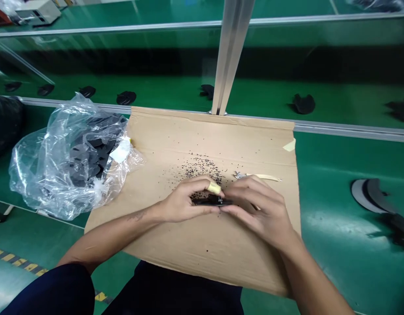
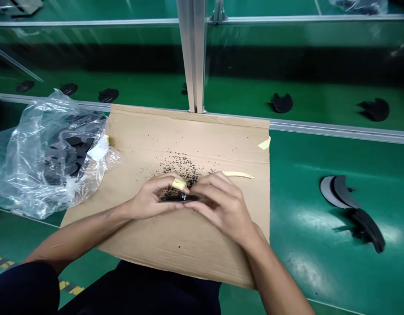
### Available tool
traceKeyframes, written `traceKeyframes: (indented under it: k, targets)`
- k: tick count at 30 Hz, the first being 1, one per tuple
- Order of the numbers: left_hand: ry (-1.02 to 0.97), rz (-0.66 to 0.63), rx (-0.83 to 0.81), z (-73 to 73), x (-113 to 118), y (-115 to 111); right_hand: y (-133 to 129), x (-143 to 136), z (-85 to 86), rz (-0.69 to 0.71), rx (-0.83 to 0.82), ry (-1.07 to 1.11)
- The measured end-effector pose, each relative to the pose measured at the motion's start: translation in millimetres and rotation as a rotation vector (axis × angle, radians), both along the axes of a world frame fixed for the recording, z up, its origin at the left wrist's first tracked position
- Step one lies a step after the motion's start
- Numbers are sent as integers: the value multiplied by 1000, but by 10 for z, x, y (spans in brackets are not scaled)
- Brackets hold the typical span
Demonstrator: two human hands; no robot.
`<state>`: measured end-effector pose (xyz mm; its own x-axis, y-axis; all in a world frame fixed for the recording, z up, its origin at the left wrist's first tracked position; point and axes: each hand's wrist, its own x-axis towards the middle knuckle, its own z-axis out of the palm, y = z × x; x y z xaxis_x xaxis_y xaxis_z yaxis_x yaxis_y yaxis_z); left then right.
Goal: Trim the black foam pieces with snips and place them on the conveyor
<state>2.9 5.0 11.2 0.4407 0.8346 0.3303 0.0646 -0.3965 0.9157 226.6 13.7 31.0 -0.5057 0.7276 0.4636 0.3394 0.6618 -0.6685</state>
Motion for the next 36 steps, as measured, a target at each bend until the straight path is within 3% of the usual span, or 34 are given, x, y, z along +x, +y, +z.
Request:
traceKeyframes:
  k: [5, 8, 12, 17, 22, 31, 36]
  targets:
    - [97, 185, 14, -18, -24, 12, 167, 365, -29, -312, -8, -655]
    - [83, 217, 31, -17, -46, 36, 184, 424, -80, -340, 0, -818]
    - [141, 196, 80, -31, -61, 54, 140, 277, -86, -322, 51, -731]
    - [216, 93, 161, -79, -54, 62, 74, 98, -36, -332, 239, -609]
    - [279, 154, 214, -105, -62, 67, 64, 95, -16, -356, 340, -562]
    - [228, 221, 202, -73, -63, 58, 84, 103, -1, -348, 368, -471]
    - [127, 257, 76, -20, -72, 55, 55, 113, 36, -219, 150, -211]
